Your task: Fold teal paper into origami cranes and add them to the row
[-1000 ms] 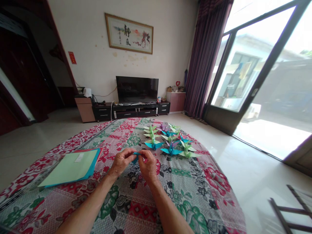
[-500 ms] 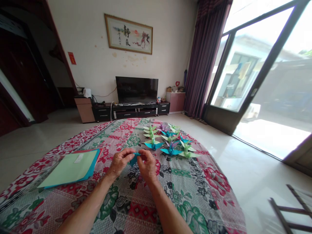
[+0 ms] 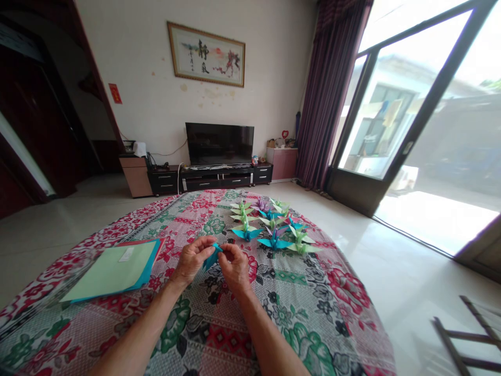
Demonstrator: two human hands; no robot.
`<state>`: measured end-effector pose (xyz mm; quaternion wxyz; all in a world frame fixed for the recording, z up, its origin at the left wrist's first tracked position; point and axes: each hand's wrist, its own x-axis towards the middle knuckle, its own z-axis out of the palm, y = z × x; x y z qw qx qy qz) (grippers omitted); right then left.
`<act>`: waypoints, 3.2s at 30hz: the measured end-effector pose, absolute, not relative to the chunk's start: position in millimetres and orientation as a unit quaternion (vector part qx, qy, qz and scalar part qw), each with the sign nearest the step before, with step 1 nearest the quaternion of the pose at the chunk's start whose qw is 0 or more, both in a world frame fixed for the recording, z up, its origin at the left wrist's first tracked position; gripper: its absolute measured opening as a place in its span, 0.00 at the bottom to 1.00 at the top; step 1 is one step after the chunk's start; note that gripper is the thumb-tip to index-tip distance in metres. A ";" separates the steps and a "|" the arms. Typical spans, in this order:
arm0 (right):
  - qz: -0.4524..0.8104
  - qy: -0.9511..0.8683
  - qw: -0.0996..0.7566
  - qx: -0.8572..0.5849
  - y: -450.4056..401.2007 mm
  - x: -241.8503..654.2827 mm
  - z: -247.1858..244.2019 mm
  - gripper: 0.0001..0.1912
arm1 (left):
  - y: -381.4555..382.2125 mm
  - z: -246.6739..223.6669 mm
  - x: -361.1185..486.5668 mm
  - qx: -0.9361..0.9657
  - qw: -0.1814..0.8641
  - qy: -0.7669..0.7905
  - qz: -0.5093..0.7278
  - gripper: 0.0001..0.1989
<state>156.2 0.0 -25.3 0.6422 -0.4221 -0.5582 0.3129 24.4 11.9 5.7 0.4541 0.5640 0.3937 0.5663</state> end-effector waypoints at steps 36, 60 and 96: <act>0.181 -0.625 0.609 -0.455 -12.1 162.9 -2.5 0.06 | 9.2 11.9 18.4 0.699 0.325 0.390 0.503 0.12; 0.170 -0.652 0.591 -0.444 -11.4 164.5 -3.7 0.06 | 9.4 14.2 16.5 0.675 0.383 0.394 0.493 0.08; 0.514 -0.498 0.570 -0.404 -4.8 161.7 -7.5 0.13 | 9.5 9.5 21.1 0.594 0.476 0.448 0.469 0.11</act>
